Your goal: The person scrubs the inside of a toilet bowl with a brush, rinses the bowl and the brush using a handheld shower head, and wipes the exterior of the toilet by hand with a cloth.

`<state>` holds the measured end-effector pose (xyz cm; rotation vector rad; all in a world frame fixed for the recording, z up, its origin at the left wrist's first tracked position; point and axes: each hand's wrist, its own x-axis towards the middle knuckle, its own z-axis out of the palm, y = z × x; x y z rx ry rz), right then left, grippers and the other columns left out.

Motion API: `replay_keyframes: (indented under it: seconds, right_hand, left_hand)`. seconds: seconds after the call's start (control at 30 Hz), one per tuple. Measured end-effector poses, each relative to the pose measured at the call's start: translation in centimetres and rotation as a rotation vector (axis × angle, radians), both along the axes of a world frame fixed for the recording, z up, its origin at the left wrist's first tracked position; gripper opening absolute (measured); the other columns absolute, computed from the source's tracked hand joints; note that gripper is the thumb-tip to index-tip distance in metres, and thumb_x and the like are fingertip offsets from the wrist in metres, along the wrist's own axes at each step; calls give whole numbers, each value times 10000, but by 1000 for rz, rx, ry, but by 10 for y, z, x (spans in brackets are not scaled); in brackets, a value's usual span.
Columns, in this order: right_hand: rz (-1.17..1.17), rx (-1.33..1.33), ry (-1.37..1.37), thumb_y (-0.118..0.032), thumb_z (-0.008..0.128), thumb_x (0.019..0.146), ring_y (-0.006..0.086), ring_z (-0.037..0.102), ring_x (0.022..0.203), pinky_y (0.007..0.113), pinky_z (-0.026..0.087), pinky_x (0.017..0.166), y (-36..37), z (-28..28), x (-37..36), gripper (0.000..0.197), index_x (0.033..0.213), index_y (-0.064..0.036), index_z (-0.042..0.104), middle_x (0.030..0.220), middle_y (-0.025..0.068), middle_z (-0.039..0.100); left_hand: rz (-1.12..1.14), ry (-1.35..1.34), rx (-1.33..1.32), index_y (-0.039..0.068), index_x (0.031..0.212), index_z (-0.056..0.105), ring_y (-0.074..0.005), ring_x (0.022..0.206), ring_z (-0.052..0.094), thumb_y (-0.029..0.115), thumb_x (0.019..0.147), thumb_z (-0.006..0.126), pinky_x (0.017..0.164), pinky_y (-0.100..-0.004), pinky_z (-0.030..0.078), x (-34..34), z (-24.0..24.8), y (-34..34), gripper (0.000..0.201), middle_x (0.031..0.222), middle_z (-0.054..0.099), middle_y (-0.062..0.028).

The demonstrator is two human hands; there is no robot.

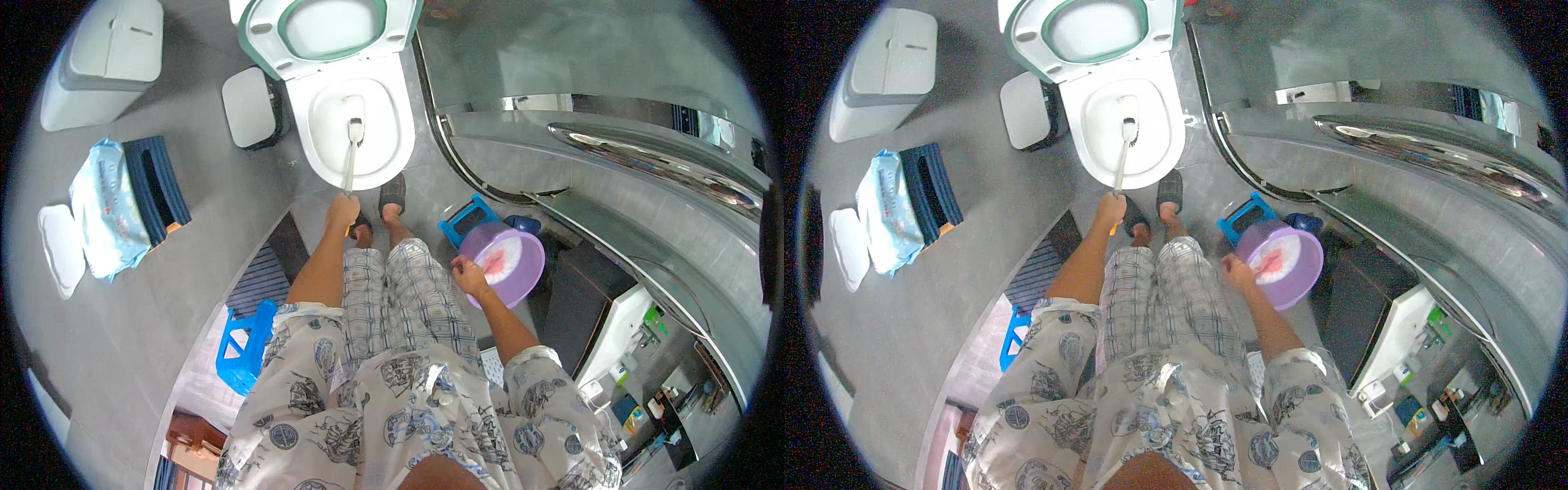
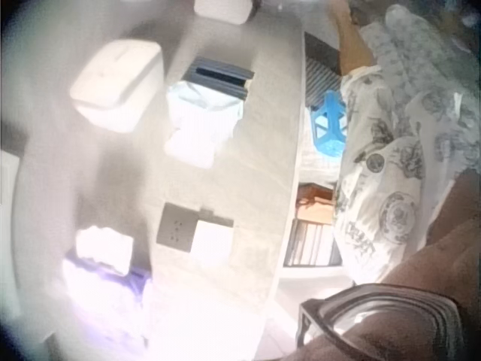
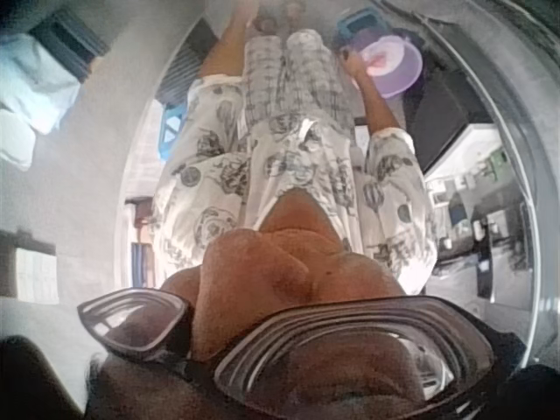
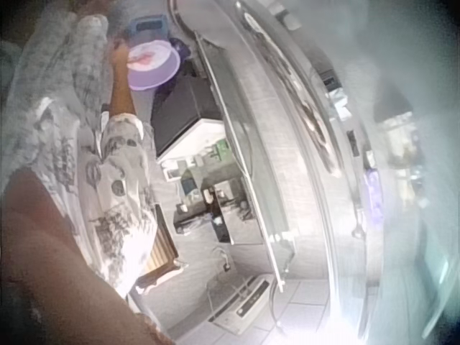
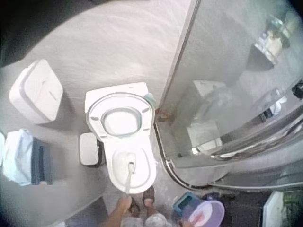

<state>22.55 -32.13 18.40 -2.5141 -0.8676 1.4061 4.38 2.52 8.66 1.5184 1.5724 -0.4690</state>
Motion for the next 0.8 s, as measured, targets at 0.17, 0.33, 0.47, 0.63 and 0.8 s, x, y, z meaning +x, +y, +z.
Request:
replay_keyframes:
  seconds: [0.17,0.33,0.47,0.63,0.8]
  right_hand:
    - [-83,-63,46,-125,556,848,291,661,797,387,521,734,0,1,-14,176,1002,-52,601,852,157,669]
    - [-220,-16,91,-153,574,844,297,662,755,426,515,700,-10,1,-24,197,1012,-53,598,814,155,661]
    - [-466,-41,233,-166,578,845,247,662,754,392,518,692,-9,-5,-42,204,1020,-64,606,817,124,662]
    - [-407,-48,208,-71,520,902,162,645,780,300,521,717,-23,-9,-47,141,1027,-28,567,841,90,655]
    - [-543,14,245,-45,501,914,137,608,803,293,508,744,-40,8,-41,133,1036,-37,554,862,61,618]
  left_hand:
    - [228,-68,-348,-93,989,584,-326,609,674,309,869,499,656,-405,539,11,-23,5,428,830,657,-286]
    - [-112,85,59,-68,921,658,-288,617,687,319,859,528,619,-396,541,15,-48,-3,413,712,679,-190]
    - [-147,134,11,-45,877,678,-260,586,676,351,856,539,591,-369,545,3,-59,14,421,706,680,-173]
    - [-197,138,-318,-26,948,679,-325,833,665,374,836,536,757,-419,525,28,-19,21,439,902,675,-230]
    - [-538,-26,57,-17,939,675,-387,947,637,276,836,499,837,-484,480,13,-3,3,357,967,676,-222]
